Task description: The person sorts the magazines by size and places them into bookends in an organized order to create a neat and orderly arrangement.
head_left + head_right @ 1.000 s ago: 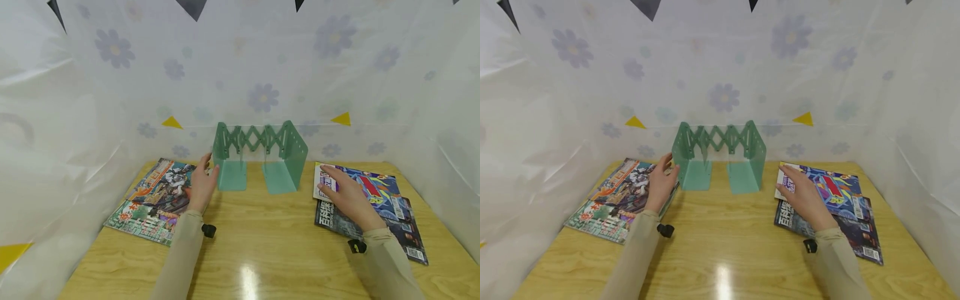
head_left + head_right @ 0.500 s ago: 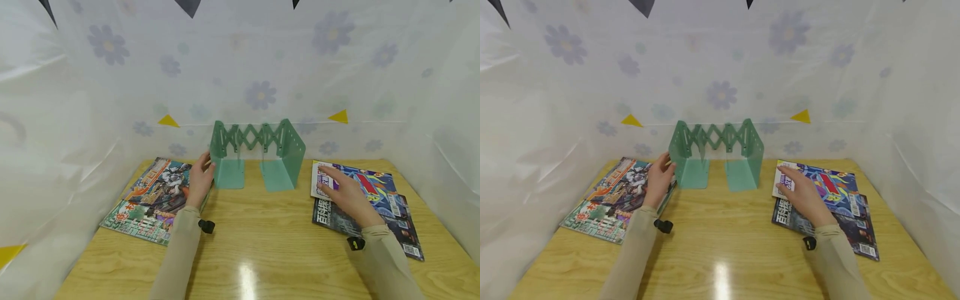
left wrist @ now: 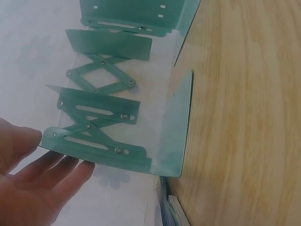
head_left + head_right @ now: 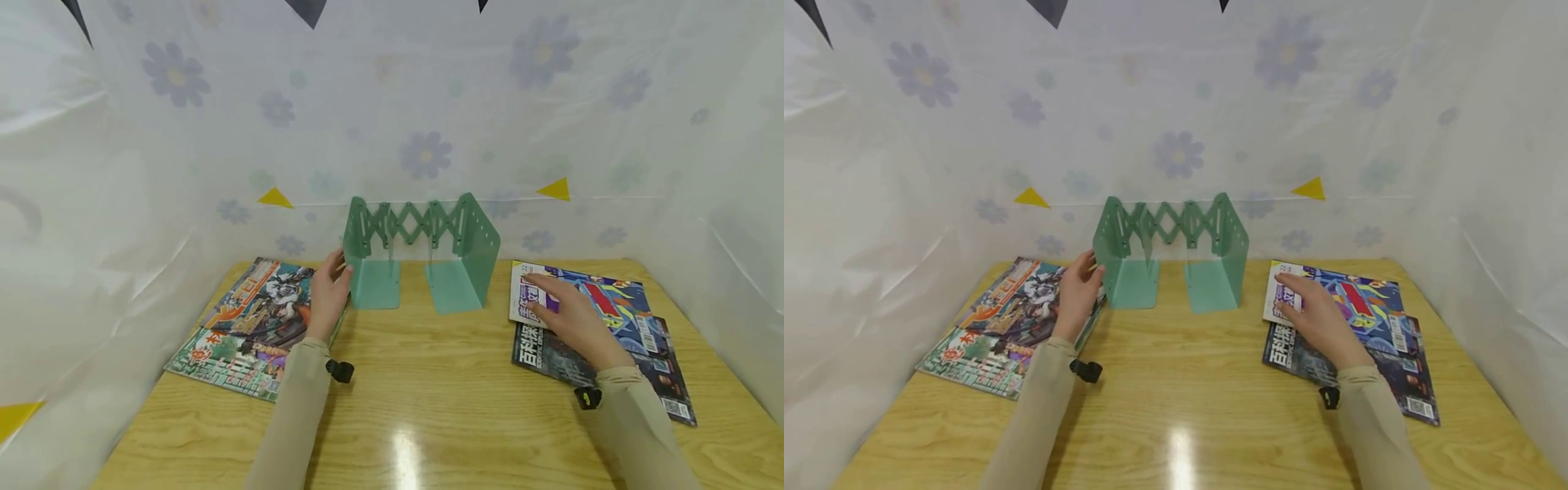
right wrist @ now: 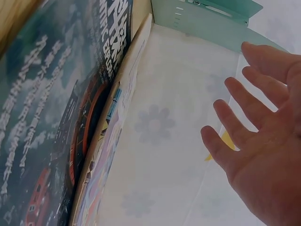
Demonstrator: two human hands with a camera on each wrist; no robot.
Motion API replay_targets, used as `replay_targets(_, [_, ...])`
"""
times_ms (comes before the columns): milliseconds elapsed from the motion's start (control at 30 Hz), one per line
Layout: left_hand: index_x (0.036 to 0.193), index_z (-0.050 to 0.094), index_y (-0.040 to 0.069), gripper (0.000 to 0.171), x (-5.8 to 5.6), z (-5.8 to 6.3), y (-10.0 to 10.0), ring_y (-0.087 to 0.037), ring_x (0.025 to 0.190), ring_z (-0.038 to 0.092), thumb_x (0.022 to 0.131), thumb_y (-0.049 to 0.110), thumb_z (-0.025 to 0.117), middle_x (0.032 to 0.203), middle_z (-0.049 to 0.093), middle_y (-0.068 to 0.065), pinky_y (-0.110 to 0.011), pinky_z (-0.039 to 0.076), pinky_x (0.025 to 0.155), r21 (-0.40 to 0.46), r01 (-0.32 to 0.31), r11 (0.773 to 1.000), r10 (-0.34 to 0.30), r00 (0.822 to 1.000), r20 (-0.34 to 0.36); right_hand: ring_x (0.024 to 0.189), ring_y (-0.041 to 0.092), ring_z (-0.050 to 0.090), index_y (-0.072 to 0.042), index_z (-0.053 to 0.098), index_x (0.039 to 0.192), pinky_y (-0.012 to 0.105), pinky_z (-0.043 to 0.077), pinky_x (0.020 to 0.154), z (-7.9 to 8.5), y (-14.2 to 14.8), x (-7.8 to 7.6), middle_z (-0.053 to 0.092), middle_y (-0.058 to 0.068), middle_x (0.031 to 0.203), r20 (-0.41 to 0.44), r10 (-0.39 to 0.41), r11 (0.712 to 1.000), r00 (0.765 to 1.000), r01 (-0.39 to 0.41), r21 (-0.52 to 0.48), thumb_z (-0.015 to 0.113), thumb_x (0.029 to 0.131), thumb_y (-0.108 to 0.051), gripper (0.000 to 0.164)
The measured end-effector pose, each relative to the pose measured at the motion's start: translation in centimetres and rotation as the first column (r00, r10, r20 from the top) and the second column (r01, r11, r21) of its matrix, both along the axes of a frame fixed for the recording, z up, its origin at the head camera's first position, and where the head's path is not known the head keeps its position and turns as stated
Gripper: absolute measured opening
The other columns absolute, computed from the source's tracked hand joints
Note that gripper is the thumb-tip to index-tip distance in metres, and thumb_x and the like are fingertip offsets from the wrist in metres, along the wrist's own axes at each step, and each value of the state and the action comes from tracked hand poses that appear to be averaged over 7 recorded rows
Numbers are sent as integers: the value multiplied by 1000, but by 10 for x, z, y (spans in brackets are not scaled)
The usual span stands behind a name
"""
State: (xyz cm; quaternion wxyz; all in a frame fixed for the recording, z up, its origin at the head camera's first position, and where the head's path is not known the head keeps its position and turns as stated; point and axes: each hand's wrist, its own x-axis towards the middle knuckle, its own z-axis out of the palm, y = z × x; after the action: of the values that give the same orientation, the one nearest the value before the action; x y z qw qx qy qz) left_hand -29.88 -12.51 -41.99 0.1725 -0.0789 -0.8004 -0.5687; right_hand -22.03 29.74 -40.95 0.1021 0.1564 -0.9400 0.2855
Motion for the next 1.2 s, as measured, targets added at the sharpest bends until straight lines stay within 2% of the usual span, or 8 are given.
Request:
replay_targets(133, [144,51,24,41,-2,0,-1,-27,120,56,104,20,54,140,54,-6,-42,49,98,-23,-3,1000,3,1000,12,130,49,39,-3,46,146,68,37,98,-1,2,1,44,26,145,-15,24,1000,1000,-23,13,67,95,-9,56])
replay_targets(333, [144,51,25,40,-2,0,-3,-27,121,56,104,23,53,140,54,-5,-43,48,98,-37,3,999,-3,1000,-3,129,49,39,-5,46,147,68,37,97,-4,8,6,42,26,146,-23,19,999,1000,-18,43,67,95,-11,56])
replay_targets(500, [144,51,25,40,-1,0,-3,-27,121,56,104,24,54,140,54,-6,-44,48,98,-42,9,999,-10,1000,-2,119,46,51,-7,45,148,65,45,90,-7,16,10,40,26,148,6,34,999,999,-34,28,66,95,-8,57])
replay_targets(567, [144,51,24,41,-1,1,-2,-28,121,56,104,23,54,139,54,-7,-44,48,98,-47,7,999,-7,1000,-3,120,46,51,-7,46,147,63,47,89,-9,19,11,41,25,148,8,57,998,998,-57,5,65,95,-5,56])
replay_targets(733, [145,50,18,41,0,0,-2,-31,120,56,104,21,54,140,54,-13,-46,49,97,-56,7,998,-8,1000,-9,137,49,29,-10,47,147,70,32,100,-13,27,13,35,20,154,63,75,997,995,-74,-12,66,95,-11,55])
replay_targets(867, [145,50,15,42,0,-2,-2,-32,120,56,103,18,54,140,53,-16,-48,48,97,-48,19,999,-19,1000,-6,144,46,14,-15,45,150,74,21,103,-16,36,14,26,14,159,128,67,998,989,-67,-6,67,96,-18,58])
replay_targets(1000, [145,50,13,42,1,-3,-2,-31,122,55,104,19,54,140,54,-14,-47,48,98,-50,29,998,-30,1000,-8,146,44,10,-14,44,150,74,21,103,-21,44,16,24,12,160,127,86,996,988,-87,5,68,95,-19,60])
replay_targets(1200, [143,52,20,39,2,-1,-2,-28,122,55,104,19,54,138,55,-9,-44,47,99,-43,23,999,-23,1000,-20,145,47,10,-7,46,148,76,22,100,-27,59,14,23,14,160,102,164,986,981,-166,18,65,95,-10,55])
